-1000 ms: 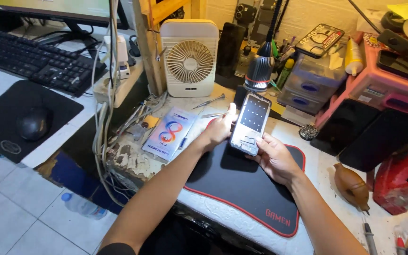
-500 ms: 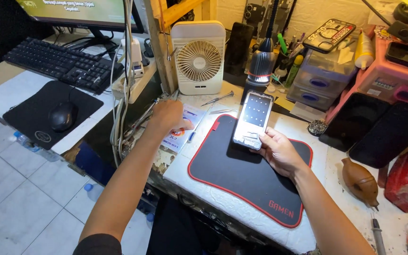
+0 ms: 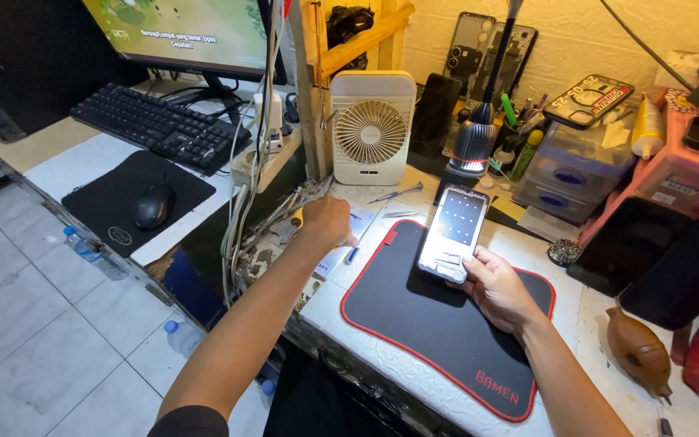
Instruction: Inspecting a smartphone and a replacement screen on a repair bench.
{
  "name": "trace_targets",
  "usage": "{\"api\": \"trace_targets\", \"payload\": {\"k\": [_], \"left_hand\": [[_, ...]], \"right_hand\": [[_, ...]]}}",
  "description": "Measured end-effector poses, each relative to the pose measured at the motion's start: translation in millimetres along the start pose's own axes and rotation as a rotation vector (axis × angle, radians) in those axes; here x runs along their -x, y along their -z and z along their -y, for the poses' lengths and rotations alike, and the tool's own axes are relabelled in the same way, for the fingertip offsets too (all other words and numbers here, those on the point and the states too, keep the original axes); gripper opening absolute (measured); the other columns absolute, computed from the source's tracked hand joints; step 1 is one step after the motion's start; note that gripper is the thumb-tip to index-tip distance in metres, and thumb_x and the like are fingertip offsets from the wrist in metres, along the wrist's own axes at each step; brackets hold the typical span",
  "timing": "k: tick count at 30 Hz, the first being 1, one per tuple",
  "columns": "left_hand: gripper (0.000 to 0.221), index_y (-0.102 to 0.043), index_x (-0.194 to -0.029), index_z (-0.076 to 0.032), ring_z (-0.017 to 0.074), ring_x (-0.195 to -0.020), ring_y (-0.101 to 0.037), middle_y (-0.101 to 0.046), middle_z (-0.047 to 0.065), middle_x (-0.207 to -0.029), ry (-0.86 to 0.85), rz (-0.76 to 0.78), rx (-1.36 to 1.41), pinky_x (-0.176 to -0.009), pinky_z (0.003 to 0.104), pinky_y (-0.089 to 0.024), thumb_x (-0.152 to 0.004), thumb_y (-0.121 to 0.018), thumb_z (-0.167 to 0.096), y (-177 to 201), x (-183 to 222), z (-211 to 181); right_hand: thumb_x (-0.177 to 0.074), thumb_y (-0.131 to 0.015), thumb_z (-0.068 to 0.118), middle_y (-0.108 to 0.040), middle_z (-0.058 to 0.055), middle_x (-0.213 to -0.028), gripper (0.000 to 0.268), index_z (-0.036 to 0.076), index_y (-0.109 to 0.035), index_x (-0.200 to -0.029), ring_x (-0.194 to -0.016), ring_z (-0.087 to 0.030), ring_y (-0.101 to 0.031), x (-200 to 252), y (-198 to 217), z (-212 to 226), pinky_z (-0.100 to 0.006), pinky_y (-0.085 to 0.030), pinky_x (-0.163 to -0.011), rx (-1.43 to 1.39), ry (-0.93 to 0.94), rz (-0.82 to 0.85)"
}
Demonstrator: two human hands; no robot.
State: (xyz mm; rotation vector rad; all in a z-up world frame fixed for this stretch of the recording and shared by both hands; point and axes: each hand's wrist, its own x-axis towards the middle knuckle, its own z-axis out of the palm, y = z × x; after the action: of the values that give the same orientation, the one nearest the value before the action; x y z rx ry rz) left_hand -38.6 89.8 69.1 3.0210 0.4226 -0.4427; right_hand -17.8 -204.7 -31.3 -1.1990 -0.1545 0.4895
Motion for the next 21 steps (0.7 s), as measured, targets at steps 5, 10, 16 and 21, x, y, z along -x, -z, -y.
{"api": "trace_targets", "payload": {"k": [5, 10, 16, 21], "left_hand": [[0.066, -0.069, -0.126, -0.004, 0.0392, -0.119, -0.065, -0.068, 0.024, -0.122, 0.036, -0.022, -0.007, -0.095, 0.052, -0.056, -0.079, -0.086, -0.047, -11.0, -5.2, -3.6], [0.065, -0.071, -0.122, -0.002, 0.0417, -0.116, -0.066, -0.067, 0.027, -0.118, 0.056, -0.071, -0.01, -0.093, 0.051, -0.058, -0.078, -0.087, -0.047, -16.2, -10.4, -4.5], [0.054, -0.072, -0.119, 0.001, 0.0453, -0.119, -0.065, -0.068, 0.029, -0.12, -0.069, -0.022, 0.044, -0.095, 0.052, -0.057, -0.081, -0.086, -0.035, -24.6, -19.9, -2.3], [0.034, -0.07, -0.114, 0.007, 0.0402, -0.106, -0.072, -0.073, 0.026, -0.109, -0.072, -0.053, 0.085, -0.085, 0.05, -0.062, -0.09, -0.059, -0.013, -19.8, 0.3, -13.2]], "right_hand": [[-0.105, -0.05, 0.011, -0.071, -0.02, -0.123, 0.034, -0.004, -0.058, -0.134, -0.105, -0.029, -0.072, 4.4, -4.5, 4.0, -0.042, -0.058, -0.089, -0.009, 0.004, 0.002], [-0.104, -0.051, 0.011, -0.073, -0.019, -0.118, 0.032, -0.004, -0.06, -0.132, -0.099, -0.027, -0.073, 8.4, -11.3, 8.6, -0.041, -0.06, -0.086, -0.002, 0.027, 0.01], [-0.104, -0.052, 0.011, -0.074, -0.018, -0.115, 0.031, -0.003, -0.061, -0.13, -0.096, -0.026, -0.073, 11.6, -14.2, 10.1, -0.039, -0.06, -0.083, -0.008, 0.034, 0.008], [-0.104, -0.052, 0.011, -0.073, -0.017, -0.115, 0.031, -0.004, -0.061, -0.13, -0.096, -0.024, -0.073, 8.7, -10.6, 6.6, -0.038, -0.06, -0.084, -0.002, 0.039, 0.011]]}}
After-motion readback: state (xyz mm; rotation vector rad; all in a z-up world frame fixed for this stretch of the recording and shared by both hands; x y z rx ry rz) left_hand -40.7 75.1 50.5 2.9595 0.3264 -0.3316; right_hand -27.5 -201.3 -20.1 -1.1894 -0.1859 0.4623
